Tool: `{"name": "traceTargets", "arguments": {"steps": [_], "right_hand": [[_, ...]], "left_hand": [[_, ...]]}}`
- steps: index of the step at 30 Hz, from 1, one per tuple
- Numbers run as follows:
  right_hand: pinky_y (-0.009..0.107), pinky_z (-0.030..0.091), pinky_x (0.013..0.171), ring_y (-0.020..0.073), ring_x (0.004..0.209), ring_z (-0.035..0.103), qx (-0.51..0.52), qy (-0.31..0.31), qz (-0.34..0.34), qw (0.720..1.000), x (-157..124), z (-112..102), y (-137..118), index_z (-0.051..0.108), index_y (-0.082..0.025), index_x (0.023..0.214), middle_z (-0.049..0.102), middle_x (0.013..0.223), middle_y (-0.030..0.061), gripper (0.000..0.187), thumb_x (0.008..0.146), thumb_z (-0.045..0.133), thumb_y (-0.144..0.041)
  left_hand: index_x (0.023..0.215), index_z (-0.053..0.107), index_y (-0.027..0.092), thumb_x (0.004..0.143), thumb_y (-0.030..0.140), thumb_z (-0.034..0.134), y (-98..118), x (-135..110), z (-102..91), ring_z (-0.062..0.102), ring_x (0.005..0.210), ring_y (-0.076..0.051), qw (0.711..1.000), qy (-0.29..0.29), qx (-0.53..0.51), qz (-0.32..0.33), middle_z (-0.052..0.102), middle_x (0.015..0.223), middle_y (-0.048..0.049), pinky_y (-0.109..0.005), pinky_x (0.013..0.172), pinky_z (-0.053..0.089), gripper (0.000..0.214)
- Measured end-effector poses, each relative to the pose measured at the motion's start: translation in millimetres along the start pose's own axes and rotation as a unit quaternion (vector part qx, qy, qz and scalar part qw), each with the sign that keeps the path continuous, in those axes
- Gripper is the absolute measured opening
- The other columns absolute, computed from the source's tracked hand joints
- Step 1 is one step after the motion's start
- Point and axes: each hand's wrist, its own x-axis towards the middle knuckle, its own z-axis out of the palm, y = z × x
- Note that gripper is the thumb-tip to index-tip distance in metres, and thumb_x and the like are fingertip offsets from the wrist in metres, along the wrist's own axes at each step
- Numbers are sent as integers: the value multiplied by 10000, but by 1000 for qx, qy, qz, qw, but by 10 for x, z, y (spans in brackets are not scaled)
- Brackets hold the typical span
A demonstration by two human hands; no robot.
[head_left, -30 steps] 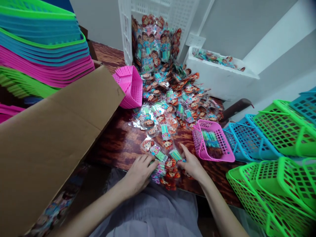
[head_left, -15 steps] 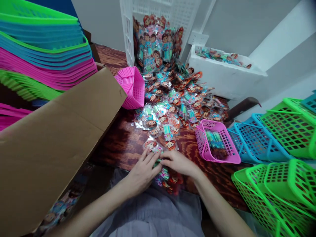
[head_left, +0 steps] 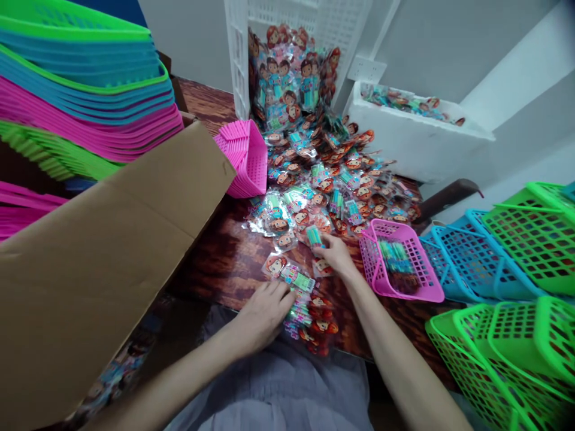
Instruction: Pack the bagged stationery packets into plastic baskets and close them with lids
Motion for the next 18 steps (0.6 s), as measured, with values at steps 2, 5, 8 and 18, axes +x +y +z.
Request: {"name": "traceTargets", "arguments": {"steps": [2,5,8,18], "right_hand": [[291,436,827,199,919,602,-16,-26,-82,996,-98,-153,-43,701,-196,960,679,977,20,192,790,629,-147],[295,417,867,201,988,568,-94,-107,-244,959,-306,-176,-279,723,-220,978,660,991,44,254,822,568,-93],[305,416,874,216,1042,557,-184,-178,-319,912,-449,13,-517,701,-260,1154,646,1086,70,369,859,537,-110],[372,451,825,298,1026,590,-334,-95,-113,931,-534,-355,-96,692,-123,1123,666,1097,196,435,800,448,36]], "left_hand": [[1344,415,188,690,75,600,-4,2,-9,453,1197,-286,1000,2,-9,7,492,1344,-117,-408,1006,385,689],[1347,404,181,702,76,590,-14,5,1,427,1260,-283,1000,9,-17,18,466,1402,-124,-420,1056,349,679],[1311,434,167,708,90,587,-9,7,9,454,1234,-286,1000,7,-14,14,524,1325,-121,-428,1062,347,627],[1294,448,162,736,100,578,11,-48,16,476,1168,-282,999,24,-19,-14,539,1290,-116,-425,1031,374,576]]}}
